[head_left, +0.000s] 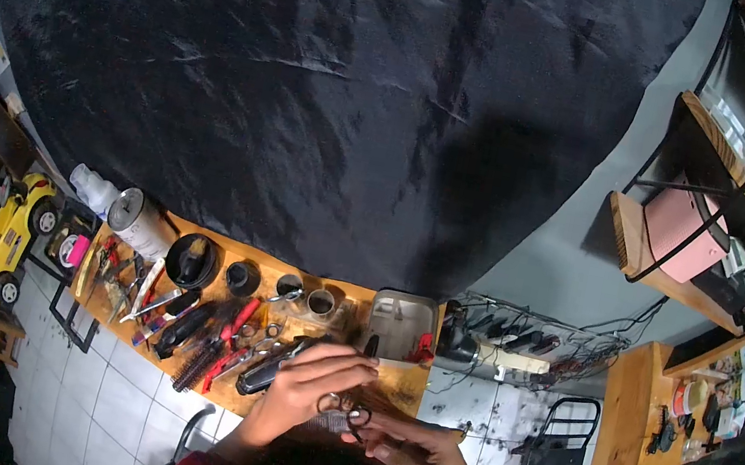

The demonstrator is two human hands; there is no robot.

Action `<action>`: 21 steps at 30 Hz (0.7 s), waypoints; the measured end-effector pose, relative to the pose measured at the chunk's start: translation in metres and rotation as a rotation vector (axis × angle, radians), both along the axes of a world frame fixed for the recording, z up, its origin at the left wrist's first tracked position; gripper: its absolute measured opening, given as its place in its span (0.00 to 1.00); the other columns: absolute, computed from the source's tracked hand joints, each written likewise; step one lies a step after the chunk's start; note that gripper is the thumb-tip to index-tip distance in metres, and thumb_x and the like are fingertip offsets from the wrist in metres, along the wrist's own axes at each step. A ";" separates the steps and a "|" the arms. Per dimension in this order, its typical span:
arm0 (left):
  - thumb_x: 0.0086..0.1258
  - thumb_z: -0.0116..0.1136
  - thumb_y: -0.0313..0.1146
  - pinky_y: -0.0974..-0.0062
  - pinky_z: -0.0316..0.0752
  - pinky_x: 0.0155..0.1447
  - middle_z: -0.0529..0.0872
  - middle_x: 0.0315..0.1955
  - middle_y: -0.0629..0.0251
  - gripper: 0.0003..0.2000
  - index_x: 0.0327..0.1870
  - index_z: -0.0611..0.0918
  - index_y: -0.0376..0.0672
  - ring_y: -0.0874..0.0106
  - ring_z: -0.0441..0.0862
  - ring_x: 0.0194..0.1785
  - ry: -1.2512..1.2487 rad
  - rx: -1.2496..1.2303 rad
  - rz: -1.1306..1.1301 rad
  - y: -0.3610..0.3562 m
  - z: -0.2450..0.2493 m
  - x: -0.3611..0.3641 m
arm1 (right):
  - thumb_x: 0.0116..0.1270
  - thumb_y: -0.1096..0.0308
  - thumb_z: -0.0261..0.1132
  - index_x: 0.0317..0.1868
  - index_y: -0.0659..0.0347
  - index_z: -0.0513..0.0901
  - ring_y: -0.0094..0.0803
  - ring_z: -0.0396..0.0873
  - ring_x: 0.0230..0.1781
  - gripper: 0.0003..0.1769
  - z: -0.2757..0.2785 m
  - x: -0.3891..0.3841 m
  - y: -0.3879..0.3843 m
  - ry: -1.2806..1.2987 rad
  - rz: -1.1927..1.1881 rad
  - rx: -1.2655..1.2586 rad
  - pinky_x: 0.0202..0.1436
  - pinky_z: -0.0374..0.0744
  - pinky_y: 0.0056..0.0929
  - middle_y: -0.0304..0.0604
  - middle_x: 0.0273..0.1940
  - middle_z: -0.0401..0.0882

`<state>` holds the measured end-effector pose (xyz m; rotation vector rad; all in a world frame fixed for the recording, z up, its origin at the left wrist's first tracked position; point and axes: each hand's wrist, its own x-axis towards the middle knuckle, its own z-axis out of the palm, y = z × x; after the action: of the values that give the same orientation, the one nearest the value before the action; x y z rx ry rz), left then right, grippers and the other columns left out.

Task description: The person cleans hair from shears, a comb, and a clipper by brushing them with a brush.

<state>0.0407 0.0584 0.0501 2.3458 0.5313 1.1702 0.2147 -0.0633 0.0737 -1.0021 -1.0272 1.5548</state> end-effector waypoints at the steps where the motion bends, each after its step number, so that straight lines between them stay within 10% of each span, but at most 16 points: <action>1: 0.62 0.58 0.28 0.66 0.77 0.52 0.86 0.41 0.55 0.11 0.42 0.85 0.33 0.58 0.83 0.45 -0.046 0.006 0.014 0.005 -0.012 -0.001 | 0.68 0.77 0.61 0.63 0.71 0.72 0.34 0.78 0.56 0.23 0.000 0.001 0.000 -0.009 -0.008 0.033 0.62 0.73 0.32 0.51 0.53 0.80; 12: 0.59 0.59 0.18 0.68 0.77 0.46 0.86 0.42 0.58 0.18 0.52 0.77 0.37 0.59 0.83 0.43 0.023 -0.426 0.061 0.020 -0.019 0.017 | 0.65 0.71 0.65 0.54 0.67 0.80 0.26 0.76 0.47 0.17 -0.045 0.022 -0.007 -0.085 -0.394 0.032 0.55 0.73 0.25 0.46 0.50 0.82; 21: 0.61 0.66 0.26 0.70 0.70 0.47 0.84 0.34 0.59 0.13 0.46 0.79 0.39 0.63 0.83 0.40 0.071 -0.264 0.202 0.023 -0.030 0.033 | 0.67 0.75 0.61 0.53 0.73 0.77 0.29 0.79 0.47 0.15 -0.051 0.021 -0.005 -0.164 -0.417 0.019 0.53 0.77 0.26 0.47 0.48 0.80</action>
<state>0.0739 0.0811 0.0201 2.1502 0.9080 1.0329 0.2362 -0.0686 0.0224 -1.2555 -0.8718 1.1344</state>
